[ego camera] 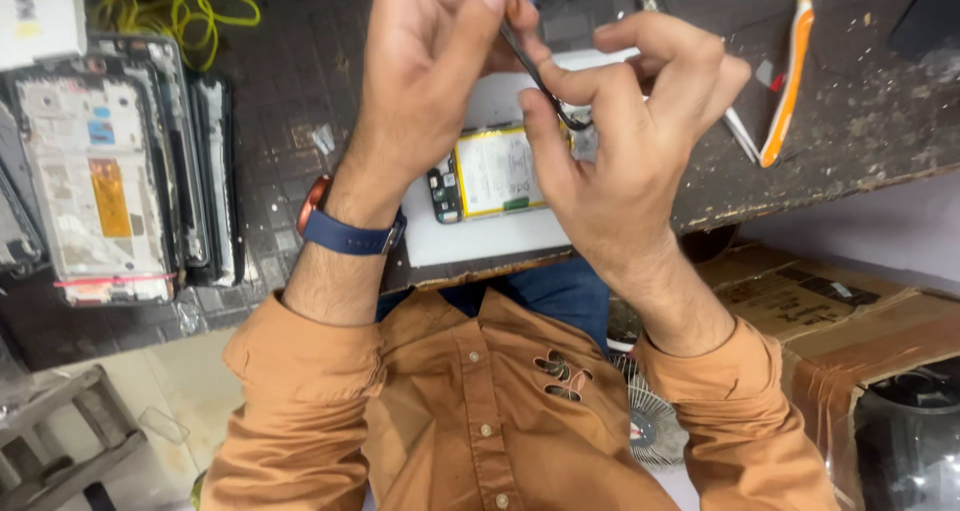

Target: The person reassembles a disassembled smartphone on a workbench. They place a black internal cover over the battery, press the edges to secure it, and then use a pink screwdriver to fasten screws around the frame. The person repeatedly checks the alignment of the back cover and adjusts components before finalizing the assembly.

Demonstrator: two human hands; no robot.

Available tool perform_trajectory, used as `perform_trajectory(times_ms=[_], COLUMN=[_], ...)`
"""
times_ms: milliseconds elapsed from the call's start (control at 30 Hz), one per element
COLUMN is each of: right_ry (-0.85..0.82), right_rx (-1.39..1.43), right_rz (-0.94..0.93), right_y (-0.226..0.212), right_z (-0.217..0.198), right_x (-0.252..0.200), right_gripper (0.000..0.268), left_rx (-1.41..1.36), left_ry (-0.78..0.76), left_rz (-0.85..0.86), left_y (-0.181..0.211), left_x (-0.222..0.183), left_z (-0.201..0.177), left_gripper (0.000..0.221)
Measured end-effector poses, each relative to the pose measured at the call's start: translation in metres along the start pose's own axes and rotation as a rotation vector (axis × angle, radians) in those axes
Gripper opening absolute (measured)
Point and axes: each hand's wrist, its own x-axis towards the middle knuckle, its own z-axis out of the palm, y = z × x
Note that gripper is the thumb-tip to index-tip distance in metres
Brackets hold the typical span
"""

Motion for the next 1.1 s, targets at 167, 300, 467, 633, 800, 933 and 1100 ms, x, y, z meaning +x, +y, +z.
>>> perform_trajectory(times_ms=[167,300,467,633,800,933,1100], right_ry=[-0.067,-0.122,-0.401,-0.59,-0.723,-0.678,-0.592], right_rx=[0.221,0.253,0.045,0.004,0.166,0.167,0.277], right_rz=[0.028,0.028,-0.345,-0.423,-0.26,-0.266,-0.26], right_y=[0.029,0.053,0.066,0.046,0.034,0.037,0.046], right_z=[-0.031,-0.061,-0.084,-0.079,-0.074,-0.073,-0.072], right_x=[-0.011,-0.009,0.02,0.033,0.032,0.028,0.023], right_gripper=[0.045,0.077,0.107,0.1,0.083,0.083,0.085], left_rx=[0.033,0.019,0.007,0.017,-0.023,0.046,0.087], left_ry=[-0.057,-0.207,-0.503,-0.656,-0.679,-0.652,-0.656], left_rz=[-0.052,-0.257,-0.446,-0.661,-0.763,-0.795,-0.714], left_y=[0.002,0.015,0.03,0.043,0.043,0.04,0.045], left_x=[-0.003,-0.01,-0.009,-0.009,-0.008,-0.008,-0.009], left_z=[-0.009,-0.013,-0.01,-0.012,-0.01,-0.007,-0.01], left_gripper=[0.026,0.032,0.031,0.031,0.031,0.034,0.054])
